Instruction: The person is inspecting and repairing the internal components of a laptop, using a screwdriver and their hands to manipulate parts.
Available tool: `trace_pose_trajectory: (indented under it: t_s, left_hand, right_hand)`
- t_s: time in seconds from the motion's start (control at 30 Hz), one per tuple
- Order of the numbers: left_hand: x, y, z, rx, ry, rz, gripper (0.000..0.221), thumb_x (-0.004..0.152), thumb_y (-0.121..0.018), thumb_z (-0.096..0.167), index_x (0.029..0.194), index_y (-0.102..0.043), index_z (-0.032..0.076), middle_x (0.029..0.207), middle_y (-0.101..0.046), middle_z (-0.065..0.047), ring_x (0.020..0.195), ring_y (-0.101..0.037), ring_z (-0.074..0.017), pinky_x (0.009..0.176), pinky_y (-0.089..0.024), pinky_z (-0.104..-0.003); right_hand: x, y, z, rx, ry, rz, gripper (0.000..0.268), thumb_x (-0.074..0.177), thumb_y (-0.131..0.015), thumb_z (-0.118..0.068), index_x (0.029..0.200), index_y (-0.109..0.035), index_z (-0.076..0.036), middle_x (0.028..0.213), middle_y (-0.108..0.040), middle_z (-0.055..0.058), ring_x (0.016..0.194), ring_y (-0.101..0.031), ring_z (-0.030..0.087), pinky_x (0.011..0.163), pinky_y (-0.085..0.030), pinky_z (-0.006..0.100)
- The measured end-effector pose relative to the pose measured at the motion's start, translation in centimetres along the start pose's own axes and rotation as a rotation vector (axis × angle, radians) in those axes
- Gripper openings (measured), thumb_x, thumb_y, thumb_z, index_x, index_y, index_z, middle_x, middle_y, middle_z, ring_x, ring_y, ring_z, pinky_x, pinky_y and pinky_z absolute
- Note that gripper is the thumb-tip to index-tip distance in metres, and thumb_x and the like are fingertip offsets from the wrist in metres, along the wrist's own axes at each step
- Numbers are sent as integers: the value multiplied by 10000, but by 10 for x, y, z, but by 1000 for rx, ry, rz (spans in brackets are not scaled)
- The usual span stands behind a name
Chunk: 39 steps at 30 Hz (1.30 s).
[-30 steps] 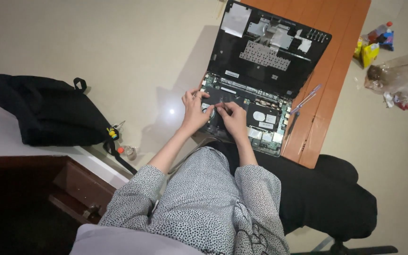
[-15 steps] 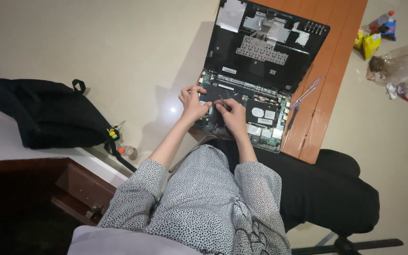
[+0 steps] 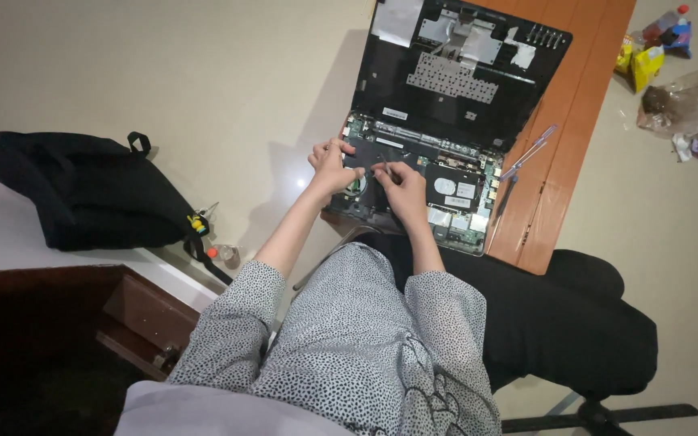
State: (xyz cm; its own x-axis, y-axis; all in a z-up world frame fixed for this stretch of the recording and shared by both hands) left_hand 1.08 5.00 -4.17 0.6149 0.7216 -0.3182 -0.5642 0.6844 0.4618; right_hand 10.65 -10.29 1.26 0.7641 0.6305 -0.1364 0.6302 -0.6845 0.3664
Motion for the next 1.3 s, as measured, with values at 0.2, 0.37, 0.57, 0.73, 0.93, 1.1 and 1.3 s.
trace_pose_trajectory:
  t_s: [0.2,0.37,0.57,0.73,0.93,1.1,1.3]
  left_hand:
    - [5,-1,-4,26,41,-27,541,695,-880,240,1095,-517,234,1390,-321,-158,1326,-276,-405,1169,-242,-470]
    - [1,4,2,19,38,-34,512,713,-857,213,1089,-510,228,1380,-321,-156,1314,-278,-407,1155,-258,-472]
    - [-2,7,5,1,35,-42,486,754,-852,213,1110,-520,219,1365,-331,-156,1300,-287,-399,1130,-286,-464]
    - [0,6,1,18,12,-41,493,767,-859,233,1125,-520,230,1347,-341,-151,1269,-309,-395,1117,-309,-440]
    - [-11,15,10,4,-2,-68,467,799,-847,223,1128,-516,213,1337,-332,-150,1271,-296,-392,1114,-300,-447]
    - [-16,20,18,-19,17,-96,433,845,-823,272,1138,-511,207,1334,-316,-150,1278,-277,-384,1114,-282,-440]
    - [-15,19,17,-8,-10,-78,517,785,-878,285,1133,-506,197,1340,-310,-166,1284,-273,-402,1115,-287,-474]
  right_hand:
    - [0,0,2,21,-12,4,146,880,-770,-168,1017,-822,-172,912,-774,69,868,-714,220,790,-520,327]
    - [0,2,-2,30,-4,-7,148,890,-763,-159,1028,-815,-151,929,-779,85,911,-731,269,812,-535,342]
    - [-1,4,-7,27,-7,-22,144,900,-756,-165,1031,-817,-165,949,-781,69,941,-730,259,831,-539,342]
    - [-3,5,-9,45,-2,-35,145,905,-745,-167,1029,-821,-172,957,-781,67,958,-727,275,856,-538,348]
    - [-4,5,-12,32,16,-30,138,904,-760,-178,1030,-815,-162,952,-779,77,956,-731,285,846,-541,354]
    - [-3,4,-10,31,47,-29,136,897,-756,-171,1017,-819,-179,929,-773,71,930,-729,271,833,-535,340]
    - [-2,4,-7,27,62,-31,135,895,-755,-168,1012,-823,-181,919,-770,70,906,-726,266,818,-530,332]
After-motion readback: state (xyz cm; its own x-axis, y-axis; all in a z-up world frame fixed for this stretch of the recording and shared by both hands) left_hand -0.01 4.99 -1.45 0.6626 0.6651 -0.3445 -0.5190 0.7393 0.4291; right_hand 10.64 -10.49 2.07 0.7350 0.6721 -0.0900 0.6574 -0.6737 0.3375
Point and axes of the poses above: each hand's wrist, its own x-axis towards the middle knuckle, its own y-axis out of the back of the hand, z = x × y, the point moved 1 cm from there along x, towards the middle knuckle
